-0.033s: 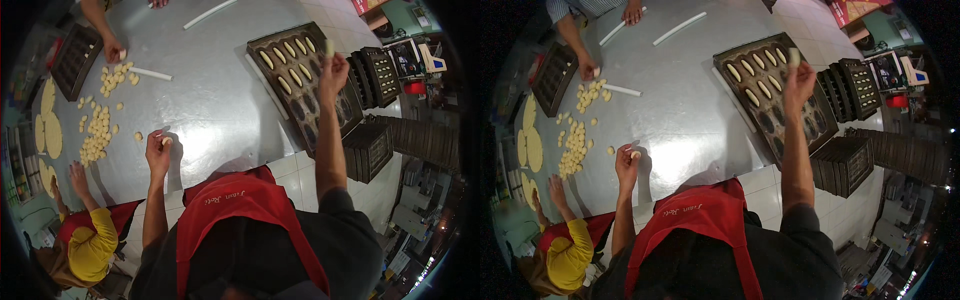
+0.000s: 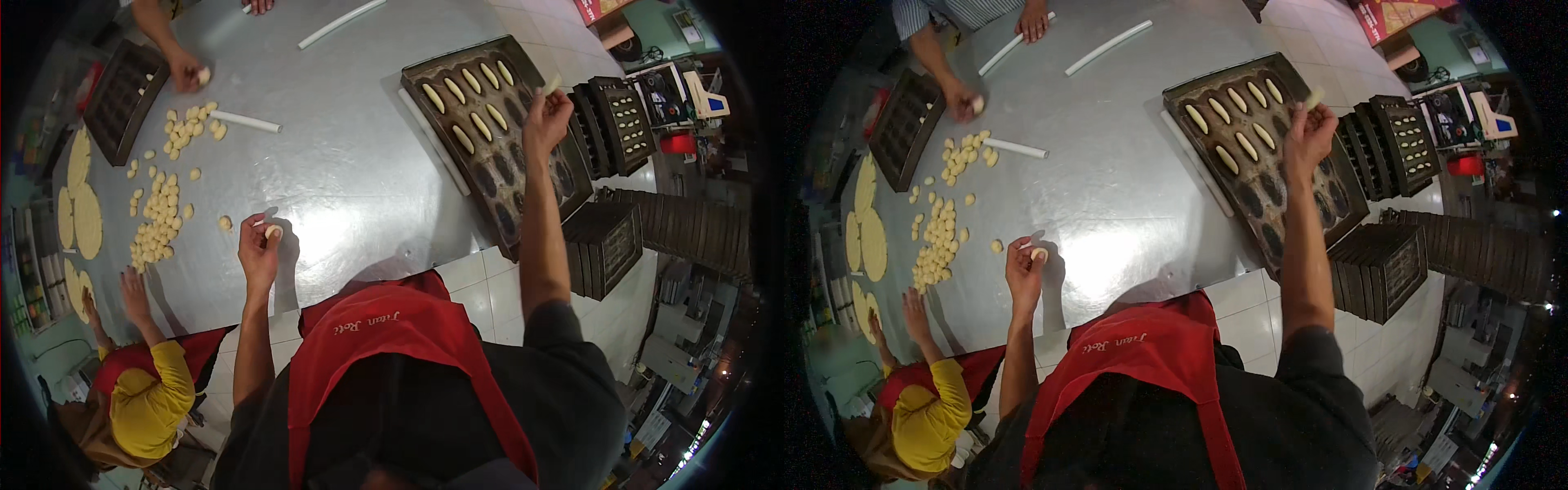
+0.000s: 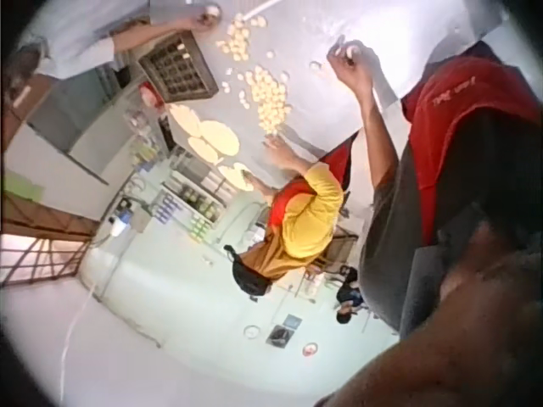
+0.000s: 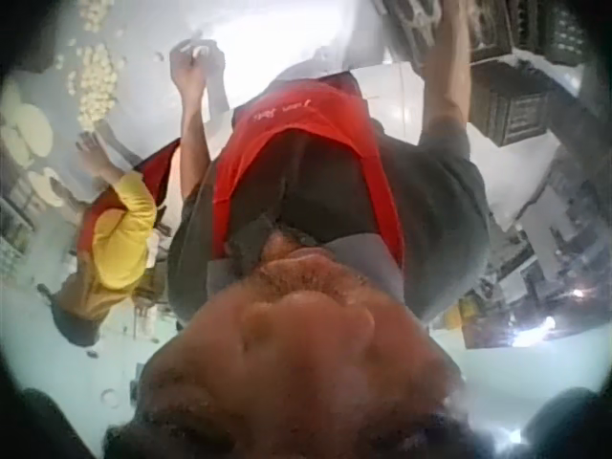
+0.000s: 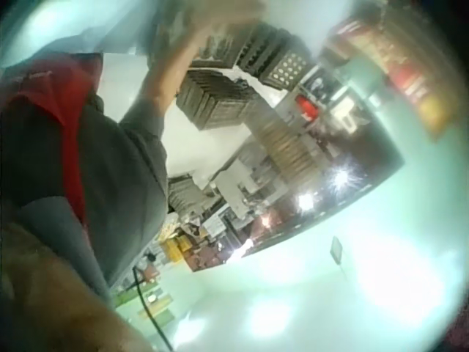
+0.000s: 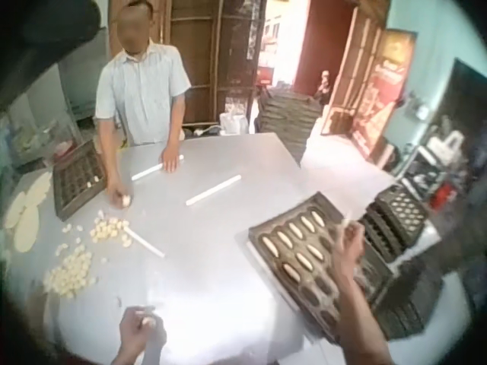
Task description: Preparing and rolling bread dough into shapes on a metal table and placing them on trays.
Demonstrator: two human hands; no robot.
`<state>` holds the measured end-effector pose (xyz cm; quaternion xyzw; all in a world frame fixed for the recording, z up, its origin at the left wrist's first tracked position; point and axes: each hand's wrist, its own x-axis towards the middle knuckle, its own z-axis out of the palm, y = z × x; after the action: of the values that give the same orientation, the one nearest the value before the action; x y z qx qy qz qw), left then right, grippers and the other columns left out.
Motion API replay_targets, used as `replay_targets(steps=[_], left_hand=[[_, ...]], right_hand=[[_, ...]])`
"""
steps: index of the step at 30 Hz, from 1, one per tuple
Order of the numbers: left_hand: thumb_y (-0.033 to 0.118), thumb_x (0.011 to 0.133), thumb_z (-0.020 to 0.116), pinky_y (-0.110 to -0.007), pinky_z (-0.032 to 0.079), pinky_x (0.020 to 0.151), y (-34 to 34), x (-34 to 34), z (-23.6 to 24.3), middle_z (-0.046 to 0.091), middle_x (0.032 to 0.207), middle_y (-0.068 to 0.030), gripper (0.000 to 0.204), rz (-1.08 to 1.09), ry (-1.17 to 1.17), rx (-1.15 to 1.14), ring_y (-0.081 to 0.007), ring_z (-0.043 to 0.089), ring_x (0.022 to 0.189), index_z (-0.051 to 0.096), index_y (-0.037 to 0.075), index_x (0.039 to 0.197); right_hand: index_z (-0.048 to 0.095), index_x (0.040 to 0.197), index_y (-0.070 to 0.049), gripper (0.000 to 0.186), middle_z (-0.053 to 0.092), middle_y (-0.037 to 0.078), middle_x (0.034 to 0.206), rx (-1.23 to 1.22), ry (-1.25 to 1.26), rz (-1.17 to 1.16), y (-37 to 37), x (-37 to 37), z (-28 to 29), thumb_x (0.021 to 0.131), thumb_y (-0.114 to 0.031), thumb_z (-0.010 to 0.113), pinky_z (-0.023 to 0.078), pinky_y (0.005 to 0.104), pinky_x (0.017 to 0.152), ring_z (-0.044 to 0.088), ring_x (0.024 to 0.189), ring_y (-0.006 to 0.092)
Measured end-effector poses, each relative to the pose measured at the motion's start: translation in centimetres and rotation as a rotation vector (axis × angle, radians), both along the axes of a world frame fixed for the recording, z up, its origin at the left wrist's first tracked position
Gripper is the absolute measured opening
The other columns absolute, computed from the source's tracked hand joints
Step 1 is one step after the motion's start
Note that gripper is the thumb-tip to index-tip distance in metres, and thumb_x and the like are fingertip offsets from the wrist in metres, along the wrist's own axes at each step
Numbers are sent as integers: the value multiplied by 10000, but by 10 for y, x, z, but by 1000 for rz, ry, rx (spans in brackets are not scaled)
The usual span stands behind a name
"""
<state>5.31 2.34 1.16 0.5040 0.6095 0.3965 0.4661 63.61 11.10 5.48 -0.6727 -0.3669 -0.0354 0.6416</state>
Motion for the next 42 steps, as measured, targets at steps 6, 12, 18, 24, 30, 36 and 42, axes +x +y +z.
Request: replay_targets(steps=[6, 12, 18, 24, 30, 36, 42], left_hand=[[47, 1027, 764, -273, 571, 877, -14, 25, -28, 756, 1100, -49, 251, 0, 153, -90, -113, 704, 956, 700, -8, 1263], [32, 974, 798, -359, 625, 802, 5, 133, 10, 747, 1123, -145, 430, -210, 281, -68, -229, 767, 916, 663, 57, 1382], [161, 982, 751, -516, 501, 1117, -39, 99, -3, 650, 1539, -132, 403, -505, 773, 492, -368, 611, 1326, 748, 66, 1374], [223, 1070, 635, -516, 388, 1262, -56, 88, -22, 515, 1693, -159, 602, -632, 822, 508, -414, 491, 1525, 525, 29, 1629], [308, 1115, 550, -575, 231, 1341, -37, 86, 7, 410, 1766, -183, 654, -621, 838, 494, -423, 319, 1647, 427, 45, 1702], [351, 1100, 566, -586, 160, 1365, 45, 77, -37, 235, 1829, -232, 770, -361, 1041, 444, -448, 239, 1679, 298, 37, 1749], [309, 1089, 577, -590, 211, 1348, -31, 69, -33, 347, 1794, -182, 717, -543, 1006, 394, -373, 313, 1662, 373, 30, 1717]], right_hand=[[682, 1298, 2, 421, 729, 249, 1159, -588, -823, 70, -27, 21, -53, 916, -109, 821, 557, 588, 960, 703, 1052, 476], [627, 1385, 12, 482, 662, 240, 1353, -590, -541, 506, -30, -175, -87, 945, -118, 775, 450, 542, 1165, 583, 1308, 490], [577, 1423, 1, 525, 602, 258, 1347, -857, -521, 411, -80, -213, -84, 965, -163, 774, 432, 581, 1101, 548, 1314, 478], [623, 1352, -3, 435, 618, 244, 1275, -637, -768, 82, -136, -204, -64, 970, -162, 756, 451, 565, 1000, 583, 1179, 432], [699, 1343, -39, 390, 695, 154, 1228, -557, -510, 754, -168, -219, -96, 964, -127, 733, 487, 499, 1014, 634, 1182, 373], [706, 1323, -51, 386, 705, 132, 1230, -420, -588, 949, -69, -274, -83, 956, -156, 763, 495, 503, 1011, 628, 1163, 362], [686, 1320, -62, 528, 701, 146, 1231, -451, -575, 872, -142, -273, -93, 872, -267, 876, 488, 514, 977, 620, 1150, 374]])
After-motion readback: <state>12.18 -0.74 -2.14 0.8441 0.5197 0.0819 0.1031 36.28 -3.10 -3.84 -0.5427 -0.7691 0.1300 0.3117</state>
